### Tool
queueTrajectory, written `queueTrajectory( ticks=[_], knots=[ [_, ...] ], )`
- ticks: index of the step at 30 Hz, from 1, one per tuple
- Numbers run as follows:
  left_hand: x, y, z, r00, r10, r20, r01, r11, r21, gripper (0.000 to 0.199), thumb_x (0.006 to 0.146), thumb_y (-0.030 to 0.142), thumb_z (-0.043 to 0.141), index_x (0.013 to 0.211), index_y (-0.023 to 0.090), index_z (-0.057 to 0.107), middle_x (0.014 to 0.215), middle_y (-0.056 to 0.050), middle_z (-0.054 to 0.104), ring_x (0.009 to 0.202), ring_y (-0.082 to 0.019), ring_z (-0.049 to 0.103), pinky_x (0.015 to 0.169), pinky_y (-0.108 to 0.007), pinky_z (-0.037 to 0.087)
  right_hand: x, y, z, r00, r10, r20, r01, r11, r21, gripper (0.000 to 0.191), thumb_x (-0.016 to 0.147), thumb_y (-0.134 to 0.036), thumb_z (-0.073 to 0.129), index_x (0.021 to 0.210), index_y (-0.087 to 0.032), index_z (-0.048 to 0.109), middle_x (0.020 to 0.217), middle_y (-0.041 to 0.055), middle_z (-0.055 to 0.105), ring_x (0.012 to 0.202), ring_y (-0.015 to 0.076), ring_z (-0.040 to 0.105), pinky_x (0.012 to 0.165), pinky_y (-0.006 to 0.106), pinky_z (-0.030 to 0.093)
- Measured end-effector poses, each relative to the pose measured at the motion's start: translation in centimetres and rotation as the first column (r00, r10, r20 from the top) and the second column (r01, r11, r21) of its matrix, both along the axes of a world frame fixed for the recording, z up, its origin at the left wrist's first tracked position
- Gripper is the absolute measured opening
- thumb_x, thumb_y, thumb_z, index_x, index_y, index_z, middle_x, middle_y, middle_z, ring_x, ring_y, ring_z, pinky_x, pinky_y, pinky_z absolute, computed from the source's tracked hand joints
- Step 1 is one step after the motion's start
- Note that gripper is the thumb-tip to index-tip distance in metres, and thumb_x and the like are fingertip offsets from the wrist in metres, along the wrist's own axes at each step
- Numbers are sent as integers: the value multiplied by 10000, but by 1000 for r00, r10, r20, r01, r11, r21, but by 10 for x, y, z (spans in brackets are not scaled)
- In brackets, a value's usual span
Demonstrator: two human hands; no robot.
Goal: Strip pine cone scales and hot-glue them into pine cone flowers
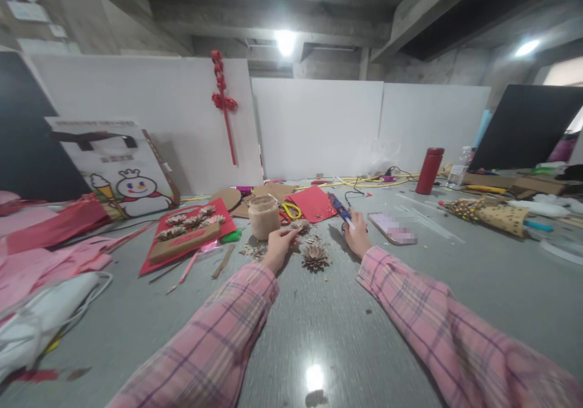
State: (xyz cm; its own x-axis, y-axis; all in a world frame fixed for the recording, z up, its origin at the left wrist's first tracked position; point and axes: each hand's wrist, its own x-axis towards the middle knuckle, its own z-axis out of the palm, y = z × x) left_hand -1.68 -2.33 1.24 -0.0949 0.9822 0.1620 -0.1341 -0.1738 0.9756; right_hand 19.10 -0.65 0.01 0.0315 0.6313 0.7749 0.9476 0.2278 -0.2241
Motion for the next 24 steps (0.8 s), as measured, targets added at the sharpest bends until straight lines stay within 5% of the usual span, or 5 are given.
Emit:
queueTrajectory(
  ticks=[10, 24],
  knots=[
    [-1, 4, -4, 1000, 10, -19, -9, 999, 33, 248, 536, 330, 620, 534, 86, 572, 472, -24, 549, 445, -81, 498, 446, -202, 397, 15, 22, 5, 976, 85, 200, -62, 991, -116, 332, 755, -63, 330, 1066, -87, 443, 964, 125, 495, 883, 191, 437, 792, 304, 298],
    [-1, 2, -1, 999, 26, -30, -25, 999, 24, 244, 505, 320, 637, 541, 84, 587, 464, -19, 542, 423, -78, 486, 415, -196, 381, 7, 16, 15, 949, 124, 289, -25, 946, -322, 187, 755, -97, 422, 913, -119, 520, 952, 113, 558, 919, 189, 473, 802, 294, 289]
  ],
)
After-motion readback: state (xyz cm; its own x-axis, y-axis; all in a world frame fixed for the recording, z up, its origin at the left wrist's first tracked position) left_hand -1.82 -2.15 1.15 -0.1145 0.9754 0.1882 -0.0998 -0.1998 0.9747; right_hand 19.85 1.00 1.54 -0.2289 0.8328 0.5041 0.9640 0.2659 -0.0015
